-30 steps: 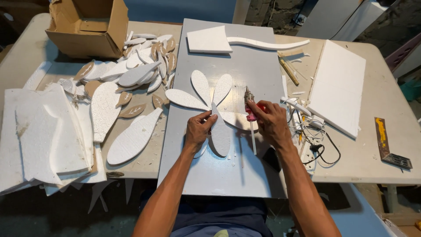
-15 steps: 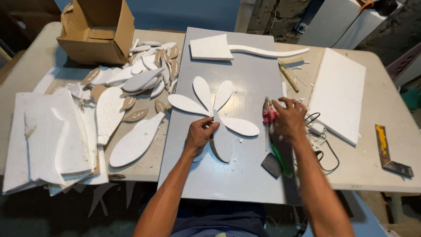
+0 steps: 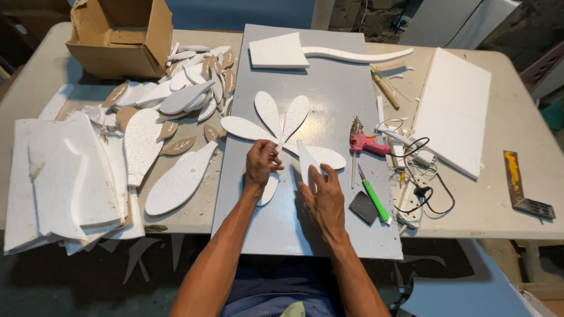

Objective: Assembling a decorative flower by applying hot glue to foam petal cutouts and pressing them onto a central base.

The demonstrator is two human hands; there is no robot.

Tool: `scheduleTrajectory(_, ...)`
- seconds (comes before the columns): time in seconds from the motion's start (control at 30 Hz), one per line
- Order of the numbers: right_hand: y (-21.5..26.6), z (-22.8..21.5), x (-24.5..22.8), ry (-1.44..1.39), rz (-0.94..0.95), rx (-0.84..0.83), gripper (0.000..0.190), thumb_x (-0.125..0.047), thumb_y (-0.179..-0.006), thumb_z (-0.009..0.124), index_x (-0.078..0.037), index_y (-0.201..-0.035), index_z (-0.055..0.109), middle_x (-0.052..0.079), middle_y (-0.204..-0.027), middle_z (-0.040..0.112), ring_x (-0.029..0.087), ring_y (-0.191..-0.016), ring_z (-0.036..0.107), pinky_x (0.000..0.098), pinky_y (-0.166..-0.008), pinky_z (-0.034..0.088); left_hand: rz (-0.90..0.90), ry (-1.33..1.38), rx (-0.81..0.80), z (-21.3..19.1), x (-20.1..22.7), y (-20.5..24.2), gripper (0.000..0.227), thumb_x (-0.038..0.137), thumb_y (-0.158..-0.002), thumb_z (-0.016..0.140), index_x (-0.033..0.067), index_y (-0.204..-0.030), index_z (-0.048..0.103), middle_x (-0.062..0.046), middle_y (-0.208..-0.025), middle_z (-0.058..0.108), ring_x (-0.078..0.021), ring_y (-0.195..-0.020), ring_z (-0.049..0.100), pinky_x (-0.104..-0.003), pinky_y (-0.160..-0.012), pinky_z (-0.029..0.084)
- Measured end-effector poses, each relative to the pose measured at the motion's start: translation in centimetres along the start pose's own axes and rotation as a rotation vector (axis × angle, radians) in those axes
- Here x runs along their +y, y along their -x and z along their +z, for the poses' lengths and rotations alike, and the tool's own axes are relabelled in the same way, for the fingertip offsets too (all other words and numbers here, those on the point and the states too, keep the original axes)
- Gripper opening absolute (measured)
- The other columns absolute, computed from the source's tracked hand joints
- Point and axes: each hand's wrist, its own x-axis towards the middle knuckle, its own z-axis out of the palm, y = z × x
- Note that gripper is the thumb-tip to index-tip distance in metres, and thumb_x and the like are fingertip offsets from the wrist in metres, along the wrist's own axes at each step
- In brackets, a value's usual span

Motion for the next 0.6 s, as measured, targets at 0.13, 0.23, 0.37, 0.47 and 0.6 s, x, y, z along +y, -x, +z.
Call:
scheduleTrajectory(0.13,1.0,0.0,-0.2,-0.017,0.026,-0.085,0.041,-0.036,-0.097,0.059,-0.007,-0.126,0.063,0.024,-0.128,0.055,0.042,-0.113,0.064,0.0499,-0.090,0.058,-0.011,0.069,0.078,-0.1,0.1,-0.3,0.025,0.030,-0.095,0.050,0.0055,-0.094,0.055,-0.002,-0.075,0.046,-0.0110,-0.058,0.057,-0.022,-0.043,0.055)
scheduleTrajectory(0.23,0.9,0.3,-0.9,0.000,0.034,-0.130,0.042,-0.037,-0.097,0.057,-0.008,-0.127,0.064,0.025,-0.129,0.055,0.043,-0.122,0.058,0.0495,-0.095,0.055,0.007,0.052,0.098,-0.3,0.0,-0.4,0.021,0.029,-0.093,0.051,0.0079,-0.091,0.055,-0.002,-0.071,0.044,-0.0111,-0.053,0.056,-0.021,-0.038,0.051)
scheduleTrajectory(0.37,0.5,1.1,-0.8,0.046,0.022,-0.115,0.042,-0.039,-0.097,0.058,-0.010,-0.125,0.066,0.023,-0.129,0.056,0.042,-0.125,0.056,0.0482,-0.096,0.055,0.017,0.004,0.084,-0.1,0.6,-0.1,0.020,0.030,-0.091,0.052,0.0099,-0.089,0.053,-0.001,-0.064,0.043,-0.0103,-0.046,0.052,-0.020,-0.035,0.047)
scheduleTrajectory(0.47,0.2,1.6,-0.6,0.053,0.018,-0.135,0.042,-0.040,-0.097,0.057,-0.010,-0.125,0.067,0.022,-0.129,0.057,0.042,-0.126,0.054,0.0482,-0.096,0.055,0.008,-0.022,0.090,-0.1,0.6,-0.4,0.017,0.028,-0.089,0.053,0.0107,-0.088,0.053,-0.003,-0.057,0.044,-0.0118,-0.041,0.049,-0.021,-0.033,0.044)
scheduleTrajectory(0.6,-0.2,1.6,-1.3,0.045,0.033,-0.144,0.044,-0.040,-0.098,0.056,-0.008,-0.126,0.066,0.024,-0.129,0.057,0.042,-0.126,0.054,0.0485,-0.098,0.053,0.014,0.000,0.072,-0.4,-0.7,-0.9,0.021,0.023,-0.088,0.055,0.0056,-0.101,0.056,-0.004,-0.066,0.049,-0.0104,-0.048,0.055,-0.022,-0.032,0.046)
